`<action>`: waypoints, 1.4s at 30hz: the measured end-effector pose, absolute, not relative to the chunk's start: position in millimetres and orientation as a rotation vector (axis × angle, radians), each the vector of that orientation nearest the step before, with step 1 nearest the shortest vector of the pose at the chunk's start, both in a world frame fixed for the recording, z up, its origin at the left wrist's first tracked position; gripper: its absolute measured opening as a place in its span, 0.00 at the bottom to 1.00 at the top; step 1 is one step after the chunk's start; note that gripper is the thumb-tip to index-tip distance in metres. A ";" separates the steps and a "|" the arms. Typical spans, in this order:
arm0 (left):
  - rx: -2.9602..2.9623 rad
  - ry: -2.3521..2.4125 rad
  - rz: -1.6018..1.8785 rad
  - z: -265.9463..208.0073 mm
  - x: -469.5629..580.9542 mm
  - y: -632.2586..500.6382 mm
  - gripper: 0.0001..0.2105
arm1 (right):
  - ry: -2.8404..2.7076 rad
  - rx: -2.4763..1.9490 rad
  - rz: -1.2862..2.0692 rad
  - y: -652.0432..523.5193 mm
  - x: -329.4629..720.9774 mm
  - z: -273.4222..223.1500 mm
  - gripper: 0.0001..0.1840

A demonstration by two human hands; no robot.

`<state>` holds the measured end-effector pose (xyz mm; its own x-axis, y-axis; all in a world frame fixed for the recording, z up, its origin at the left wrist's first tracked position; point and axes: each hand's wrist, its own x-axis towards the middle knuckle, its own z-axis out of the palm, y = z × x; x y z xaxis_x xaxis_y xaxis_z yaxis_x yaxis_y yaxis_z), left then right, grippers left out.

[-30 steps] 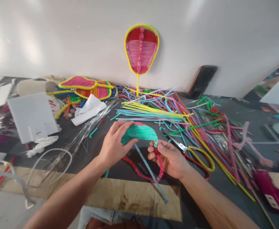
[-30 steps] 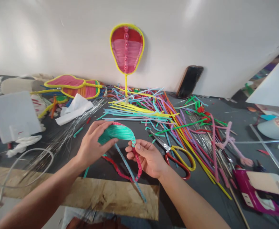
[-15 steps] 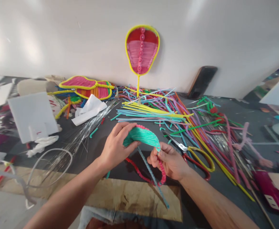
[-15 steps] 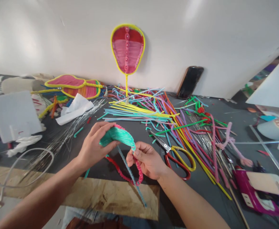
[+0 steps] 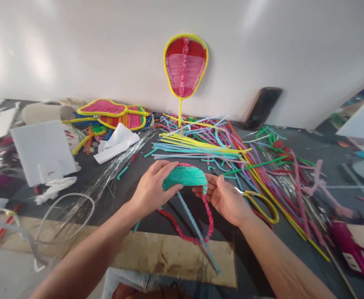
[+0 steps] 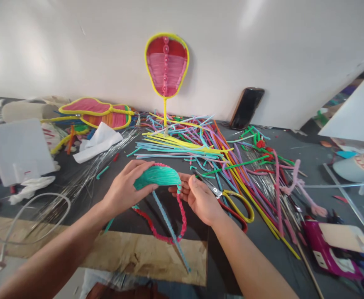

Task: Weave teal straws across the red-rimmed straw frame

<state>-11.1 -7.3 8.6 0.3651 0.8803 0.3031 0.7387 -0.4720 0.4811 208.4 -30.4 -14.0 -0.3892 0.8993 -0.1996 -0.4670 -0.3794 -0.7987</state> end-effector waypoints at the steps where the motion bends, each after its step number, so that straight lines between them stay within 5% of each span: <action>1: 2.372 1.401 0.737 6.9 -9.6 -7.9 0.23 | -0.835 -0.835 1.881 -30.4 207.9 -15.3 0.23; 7: 2.334 1.220 0.666 2.1 -9.0 -9.1 0.26 | -0.856 -1.007 1.885 -33.7 205.8 -17.4 0.14; 12: 1.805 1.301 0.960 6.9 -20.5 3.6 0.20 | -0.607 -0.981 1.729 -25.3 218.7 -7.1 0.11; 22: 1.074 0.838 0.955 1.2 -4.3 -7.5 0.20 | -0.425 -0.894 1.565 -16.8 224.4 -5.2 0.12; 35: 0.682 1.011 0.922 14.5 -0.4 -6.7 0.12 | -0.901 -1.093 1.412 -14.2 231.7 -11.0 0.19; 42: 0.820 0.953 0.663 5.1 4.2 -17.8 0.16 | -1.517 -1.336 1.265 -20.8 239.9 -4.6 0.19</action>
<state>4.2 -17.8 5.1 0.4319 0.7906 -0.4341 -0.1324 0.5317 0.8365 239.9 -20.8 -4.6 -0.1848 0.9798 -0.0762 0.2514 -0.0278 -0.9675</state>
